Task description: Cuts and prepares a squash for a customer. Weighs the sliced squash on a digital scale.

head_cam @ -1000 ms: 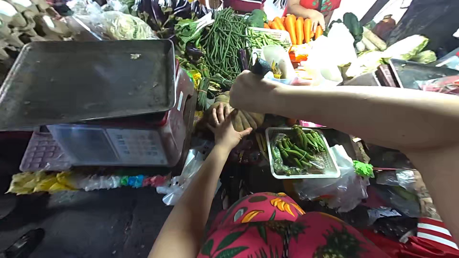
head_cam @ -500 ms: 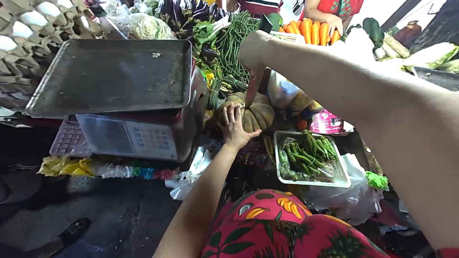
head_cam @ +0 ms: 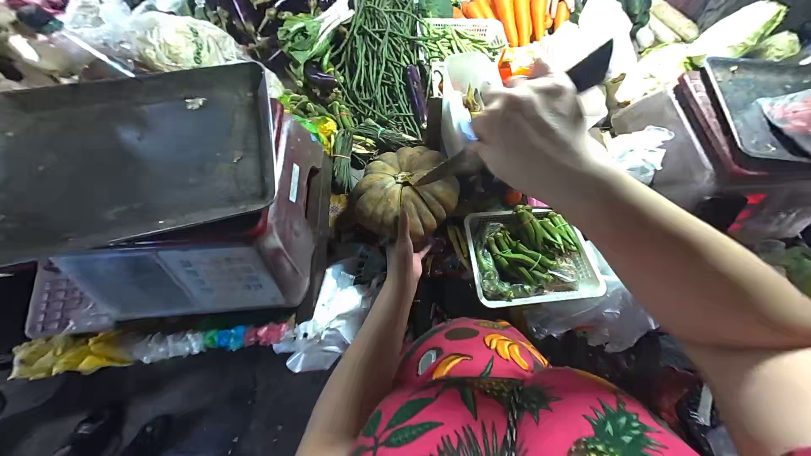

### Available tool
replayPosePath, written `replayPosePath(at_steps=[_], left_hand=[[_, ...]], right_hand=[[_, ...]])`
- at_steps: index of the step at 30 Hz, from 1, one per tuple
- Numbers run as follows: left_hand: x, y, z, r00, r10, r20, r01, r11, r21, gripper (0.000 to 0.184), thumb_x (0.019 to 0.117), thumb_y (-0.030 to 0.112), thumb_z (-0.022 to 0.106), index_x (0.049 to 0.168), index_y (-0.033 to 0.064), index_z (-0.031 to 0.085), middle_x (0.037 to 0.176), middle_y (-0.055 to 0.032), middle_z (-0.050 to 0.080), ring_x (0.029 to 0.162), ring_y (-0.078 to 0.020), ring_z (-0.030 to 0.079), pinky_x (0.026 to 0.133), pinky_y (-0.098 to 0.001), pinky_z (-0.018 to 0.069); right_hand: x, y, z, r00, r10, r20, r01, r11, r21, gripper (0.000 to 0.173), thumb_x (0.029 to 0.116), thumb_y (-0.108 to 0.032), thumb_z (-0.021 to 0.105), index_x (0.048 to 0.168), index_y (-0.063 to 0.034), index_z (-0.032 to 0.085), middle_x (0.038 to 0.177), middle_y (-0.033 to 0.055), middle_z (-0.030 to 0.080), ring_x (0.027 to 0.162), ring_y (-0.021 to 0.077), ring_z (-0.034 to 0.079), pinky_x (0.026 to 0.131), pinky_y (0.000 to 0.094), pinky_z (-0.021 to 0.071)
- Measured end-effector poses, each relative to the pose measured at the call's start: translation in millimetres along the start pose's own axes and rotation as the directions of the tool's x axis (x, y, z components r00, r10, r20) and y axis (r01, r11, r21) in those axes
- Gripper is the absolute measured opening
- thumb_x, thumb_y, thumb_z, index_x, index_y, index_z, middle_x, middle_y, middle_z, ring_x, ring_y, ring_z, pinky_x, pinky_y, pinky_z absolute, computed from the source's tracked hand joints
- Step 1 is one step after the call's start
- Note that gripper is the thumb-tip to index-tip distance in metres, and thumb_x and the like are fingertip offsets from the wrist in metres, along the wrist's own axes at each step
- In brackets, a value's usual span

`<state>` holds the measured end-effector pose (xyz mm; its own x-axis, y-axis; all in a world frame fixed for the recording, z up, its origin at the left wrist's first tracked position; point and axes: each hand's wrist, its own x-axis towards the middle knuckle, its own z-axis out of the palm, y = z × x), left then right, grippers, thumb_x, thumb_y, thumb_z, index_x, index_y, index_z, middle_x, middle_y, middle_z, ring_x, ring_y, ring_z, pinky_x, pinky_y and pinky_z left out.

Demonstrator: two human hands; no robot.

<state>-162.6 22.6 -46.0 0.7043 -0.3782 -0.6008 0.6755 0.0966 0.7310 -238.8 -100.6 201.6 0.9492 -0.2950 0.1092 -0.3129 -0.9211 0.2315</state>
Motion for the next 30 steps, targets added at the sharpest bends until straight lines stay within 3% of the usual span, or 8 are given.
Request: replayPosePath(at_steps=[3, 6, 9, 12, 21, 25, 28, 30], left_hand=[[4, 6, 7, 0.989, -0.089, 0.119, 0.118, 0.957, -0.266, 0.063, 0.1002, 0.042, 0.063, 0.151, 0.0119, 0.043, 0.150, -0.0149, 0.050, 0.136, -0.0335, 0.053, 0.108, -0.0551, 0.0502], [13, -5, -1, 0.986, -0.050, 0.158, 0.100, 0.938, -0.332, 0.053, 0.1011, 0.031, 0.064, 0.147, 0.0098, 0.048, 0.140, -0.0156, 0.057, 0.126, -0.0311, 0.059, 0.103, -0.0488, 0.0536], [18, -15, -13, 0.979, -0.030, 0.204, 0.102, 0.931, -0.350, 0.048, 0.1031, 0.026, 0.060, 0.146, 0.0082, 0.046, 0.136, -0.0161, 0.059, 0.122, -0.0290, 0.061, 0.101, -0.0458, 0.0549], [21, -16, -22, 0.974, -0.047, 0.220, 0.127, 0.923, -0.363, 0.048, 0.1030, 0.020, 0.060, 0.146, 0.0062, 0.044, 0.136, -0.0181, 0.057, 0.121, -0.0306, 0.061, 0.101, -0.0471, 0.0549], [12, 11, -15, 0.979, -0.106, 0.176, 0.147, 0.960, -0.239, 0.049, 0.1012, 0.023, 0.064, 0.144, 0.0043, 0.048, 0.133, -0.0193, 0.060, 0.117, -0.0323, 0.064, 0.095, -0.0474, 0.0579], [13, 13, -25, 0.975, -0.126, 0.184, 0.166, 0.961, -0.220, 0.051, 0.1006, 0.023, 0.065, 0.144, 0.0025, 0.047, 0.132, -0.0212, 0.060, 0.116, -0.0343, 0.065, 0.095, -0.0496, 0.0582], [15, 17, -25, 0.975, -0.146, 0.169, 0.180, 0.961, -0.209, 0.055, 0.0992, 0.023, 0.067, 0.146, 0.0033, 0.046, 0.136, -0.0211, 0.059, 0.120, -0.0352, 0.063, 0.098, -0.0508, 0.0571], [15, 19, -24, 0.974, -0.171, 0.149, 0.197, 0.963, -0.184, 0.056, 0.0983, 0.025, 0.069, 0.146, 0.0050, 0.047, 0.137, -0.0196, 0.059, 0.121, -0.0337, 0.062, 0.098, -0.0492, 0.0567]], right_hand=[[-60, 23, 5, 0.959, 0.275, 0.072, -0.282, 0.952, 0.116, 0.020, 0.0981, -0.028, 0.069, 0.092, -0.0097, 0.074, 0.085, 0.0162, 0.070, 0.087, 0.0404, 0.067, 0.087, 0.0655, 0.0466], [-110, 38, 35, 0.776, 0.518, 0.360, -0.598, 0.784, 0.163, 0.028, 0.0980, -0.039, 0.069, 0.100, -0.0111, 0.075, 0.089, 0.0201, 0.071, 0.090, 0.0457, 0.068, 0.075, 0.0697, 0.0484], [-148, 48, 86, 0.603, 0.558, 0.569, -0.759, 0.621, 0.196, 0.042, 0.1025, -0.044, 0.060, 0.117, -0.0068, 0.073, 0.112, 0.0271, 0.070, 0.110, 0.0499, 0.064, 0.089, 0.0731, 0.0455], [-164, 42, 126, 0.532, 0.581, 0.616, -0.828, 0.509, 0.235, 0.046, 0.1040, -0.046, 0.057, 0.122, -0.0061, 0.071, 0.115, 0.0268, 0.069, 0.113, 0.0477, 0.063, 0.093, 0.0700, 0.0447], [-148, 16, 202, 0.691, 0.650, 0.317, -0.720, 0.580, 0.381, 0.038, 0.1046, -0.026, 0.059, 0.128, 0.0046, 0.061, 0.115, 0.0304, 0.065, 0.109, 0.0473, 0.065, 0.092, 0.0620, 0.0519], [-115, -4, 202, 0.704, 0.694, 0.147, -0.700, 0.646, 0.304, 0.043, 0.1012, -0.029, 0.064, 0.126, 0.0063, 0.063, 0.127, 0.0362, 0.059, 0.120, 0.0560, 0.057, 0.099, 0.0688, 0.0432], [-78, -24, 192, 0.865, 0.498, -0.057, -0.420, 0.781, 0.461, 0.039, 0.1020, -0.032, 0.059, 0.119, 0.0020, 0.069, 0.119, 0.0278, 0.066, 0.115, 0.0472, 0.063, 0.099, 0.0647, 0.0457], [-41, -39, 185, 0.945, 0.303, -0.120, -0.194, 0.819, 0.540, 0.040, 0.1010, -0.034, 0.060, 0.123, -0.0022, 0.068, 0.127, 0.0199, 0.067, 0.123, 0.0380, 0.062, 0.107, 0.0582, 0.0449]])
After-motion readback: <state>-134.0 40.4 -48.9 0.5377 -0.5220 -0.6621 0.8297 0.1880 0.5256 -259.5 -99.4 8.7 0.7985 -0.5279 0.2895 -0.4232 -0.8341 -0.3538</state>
